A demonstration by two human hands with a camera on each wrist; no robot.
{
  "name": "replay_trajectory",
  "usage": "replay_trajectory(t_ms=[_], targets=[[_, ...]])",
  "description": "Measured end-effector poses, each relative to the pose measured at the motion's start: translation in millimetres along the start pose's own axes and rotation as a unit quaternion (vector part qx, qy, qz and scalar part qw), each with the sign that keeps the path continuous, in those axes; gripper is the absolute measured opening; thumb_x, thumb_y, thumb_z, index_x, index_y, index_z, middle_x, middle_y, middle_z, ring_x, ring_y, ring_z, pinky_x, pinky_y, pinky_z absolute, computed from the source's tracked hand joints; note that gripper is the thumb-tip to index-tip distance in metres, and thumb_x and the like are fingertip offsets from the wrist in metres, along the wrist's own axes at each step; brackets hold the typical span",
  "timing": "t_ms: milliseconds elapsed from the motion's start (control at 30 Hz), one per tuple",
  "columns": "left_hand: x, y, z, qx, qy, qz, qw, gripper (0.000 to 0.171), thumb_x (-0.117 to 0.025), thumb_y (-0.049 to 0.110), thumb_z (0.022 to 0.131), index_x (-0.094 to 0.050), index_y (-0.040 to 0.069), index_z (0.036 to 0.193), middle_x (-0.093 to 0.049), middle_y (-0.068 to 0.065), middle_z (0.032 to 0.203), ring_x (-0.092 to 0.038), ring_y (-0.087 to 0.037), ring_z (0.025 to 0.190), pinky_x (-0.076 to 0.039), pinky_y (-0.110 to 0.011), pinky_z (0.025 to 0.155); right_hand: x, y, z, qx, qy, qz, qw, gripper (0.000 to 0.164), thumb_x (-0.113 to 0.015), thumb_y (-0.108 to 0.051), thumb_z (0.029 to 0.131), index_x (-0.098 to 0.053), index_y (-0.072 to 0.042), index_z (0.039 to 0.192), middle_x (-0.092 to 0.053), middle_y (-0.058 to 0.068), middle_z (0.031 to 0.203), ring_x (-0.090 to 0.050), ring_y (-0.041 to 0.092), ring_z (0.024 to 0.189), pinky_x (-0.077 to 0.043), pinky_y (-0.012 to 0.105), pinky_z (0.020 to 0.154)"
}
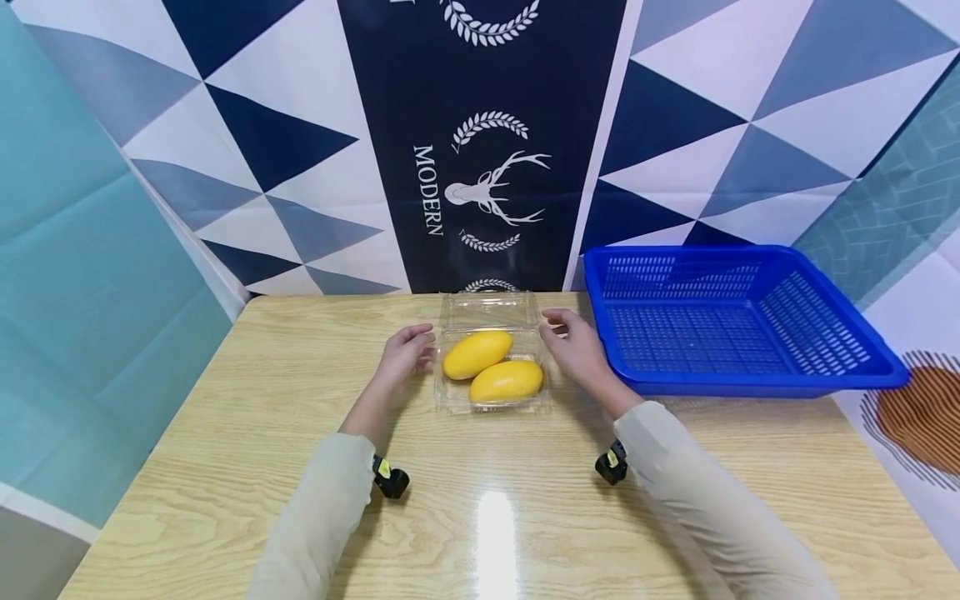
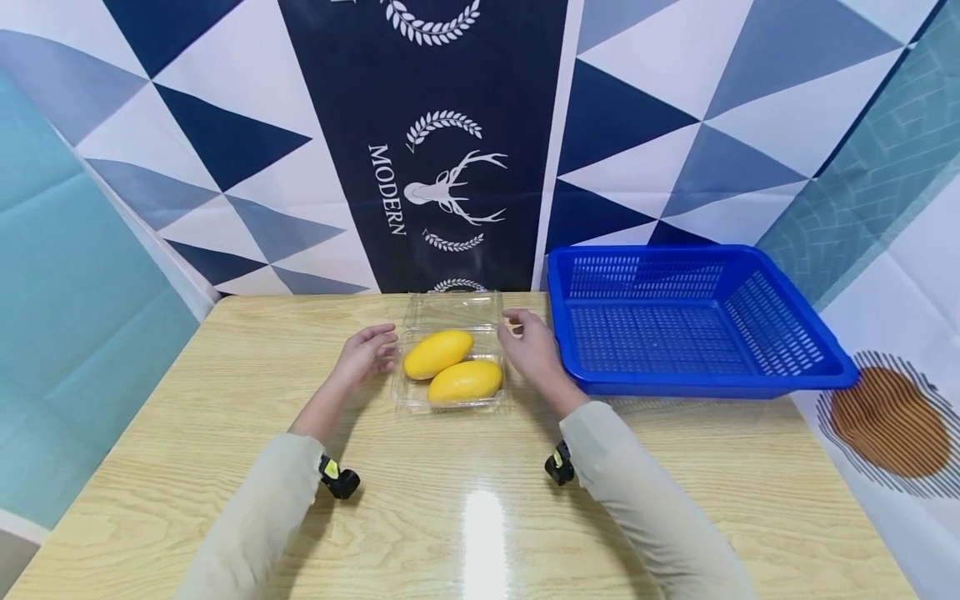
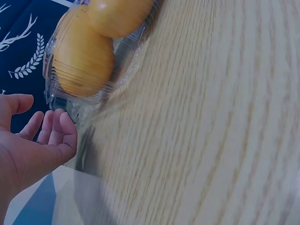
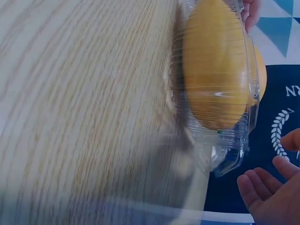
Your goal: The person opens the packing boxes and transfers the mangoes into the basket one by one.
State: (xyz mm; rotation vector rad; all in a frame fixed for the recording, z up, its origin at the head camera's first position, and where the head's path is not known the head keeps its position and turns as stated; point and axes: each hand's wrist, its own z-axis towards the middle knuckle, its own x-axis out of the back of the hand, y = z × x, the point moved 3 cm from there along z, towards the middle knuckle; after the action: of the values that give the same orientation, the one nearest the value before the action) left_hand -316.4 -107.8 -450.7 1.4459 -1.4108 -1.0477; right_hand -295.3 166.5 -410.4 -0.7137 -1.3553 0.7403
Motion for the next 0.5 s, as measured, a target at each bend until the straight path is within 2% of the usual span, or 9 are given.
replay_trajectory(t_ms=[200,500], targets=[[-1.9,2.4,-3.4,-0.007,-0.008,-0.013,0.9999,0.037,-0.053,0.016,0.094,-0.051,0.006,0.130,-0.055,-0.007,0.113,-0.059,-0.014,0.083,-0.051,-0.021,0.067,2.6,-3.7,-3.1,0.024,-0.005,0.004,1.000,0.040,-0.055,-0.021,0.093,-0.052,-0.002,0.128,-0.055,0.022,0.125,-0.056,0.034,0.110,-0.048,0.045,0.094],[-3.6,3.8,-6.1,-0.006,-0.012,-0.020,0.9997,0.038,-0.051,0.015,0.095,-0.050,0.005,0.131,-0.056,-0.004,0.109,-0.058,-0.014,0.086,-0.052,-0.023,0.071,3.7,-7.6,-4.3,0.040,-0.008,0.000,0.999,0.041,-0.058,-0.020,0.090,-0.053,-0.003,0.127,-0.055,0.021,0.125,-0.055,0.034,0.110,-0.048,0.045,0.094]])
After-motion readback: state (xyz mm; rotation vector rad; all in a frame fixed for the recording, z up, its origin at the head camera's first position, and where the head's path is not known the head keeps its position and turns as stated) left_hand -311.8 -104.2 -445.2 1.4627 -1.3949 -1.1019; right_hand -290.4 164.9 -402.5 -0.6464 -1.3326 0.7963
